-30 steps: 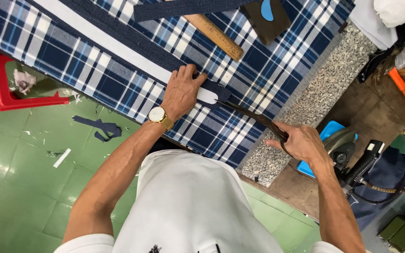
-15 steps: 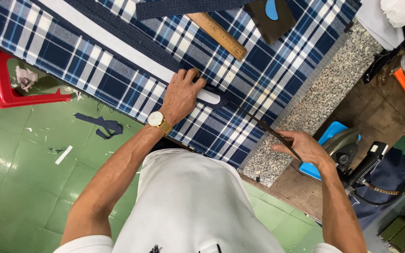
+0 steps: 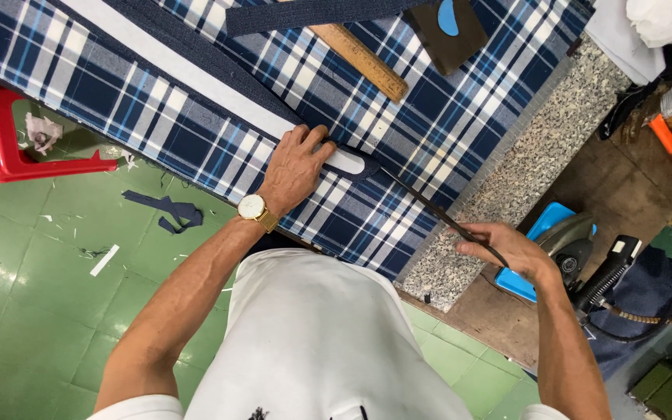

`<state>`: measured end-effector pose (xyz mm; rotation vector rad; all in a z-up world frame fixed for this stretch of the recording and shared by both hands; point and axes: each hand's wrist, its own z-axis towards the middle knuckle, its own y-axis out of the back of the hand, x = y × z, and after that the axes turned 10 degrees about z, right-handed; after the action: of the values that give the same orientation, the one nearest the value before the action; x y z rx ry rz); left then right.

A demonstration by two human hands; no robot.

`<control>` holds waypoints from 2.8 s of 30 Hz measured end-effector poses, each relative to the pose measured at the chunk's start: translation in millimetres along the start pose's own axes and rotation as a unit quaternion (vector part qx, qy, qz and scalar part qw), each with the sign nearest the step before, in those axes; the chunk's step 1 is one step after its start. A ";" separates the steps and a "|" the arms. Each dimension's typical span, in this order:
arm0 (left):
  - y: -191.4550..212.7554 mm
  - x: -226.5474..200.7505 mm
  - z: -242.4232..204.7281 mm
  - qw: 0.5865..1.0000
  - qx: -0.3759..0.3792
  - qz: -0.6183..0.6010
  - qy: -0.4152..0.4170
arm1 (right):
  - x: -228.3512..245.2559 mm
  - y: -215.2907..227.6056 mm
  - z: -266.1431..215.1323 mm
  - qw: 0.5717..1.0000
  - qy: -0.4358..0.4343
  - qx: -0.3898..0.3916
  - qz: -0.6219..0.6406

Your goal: The person uses shears to cut a long strip of dark blue fabric on a plaid tablecloth. They then iron the cut fabric piece with a steam iron and proceed to cut a white strip of material.

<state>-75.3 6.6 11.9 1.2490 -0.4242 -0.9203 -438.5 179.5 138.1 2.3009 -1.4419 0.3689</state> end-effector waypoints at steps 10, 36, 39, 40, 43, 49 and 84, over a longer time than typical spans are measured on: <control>16.7 -11.0 1.3 1.000 -0.018 0.022 -0.005 | -28.1 8.6 2.5 0.998 -0.004 0.021 0.062; -22.6 -84.3 15.0 0.996 -0.013 -0.037 0.084 | -58.7 -4.3 -1.7 0.998 0.036 -0.042 0.033; -18.9 -74.9 14.7 0.986 0.030 -0.103 0.127 | -75.4 -1.6 6.0 0.998 0.042 -0.035 0.030; -20.1 -73.1 14.3 0.982 0.023 -0.131 0.137 | -72.6 -3.5 5.0 0.998 0.042 -0.035 0.027; -20.2 -66.4 14.6 0.964 0.010 -0.210 0.161 | -60.8 -5.7 0.2 0.998 0.045 -0.038 0.028; -4.8 -45.6 15.8 0.878 0.025 -0.401 0.260 | -39.1 -6.6 -10.6 0.998 0.015 -0.031 0.058; -6.5 -20.3 -45.6 0.996 -0.064 -0.013 0.053 | 25.0 20.0 21.7 0.996 -0.009 -0.027 -0.084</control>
<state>-56.5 50.5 -4.0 1.1813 -0.2616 -0.8857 -445.4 141.8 133.3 2.3672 -1.2393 0.2564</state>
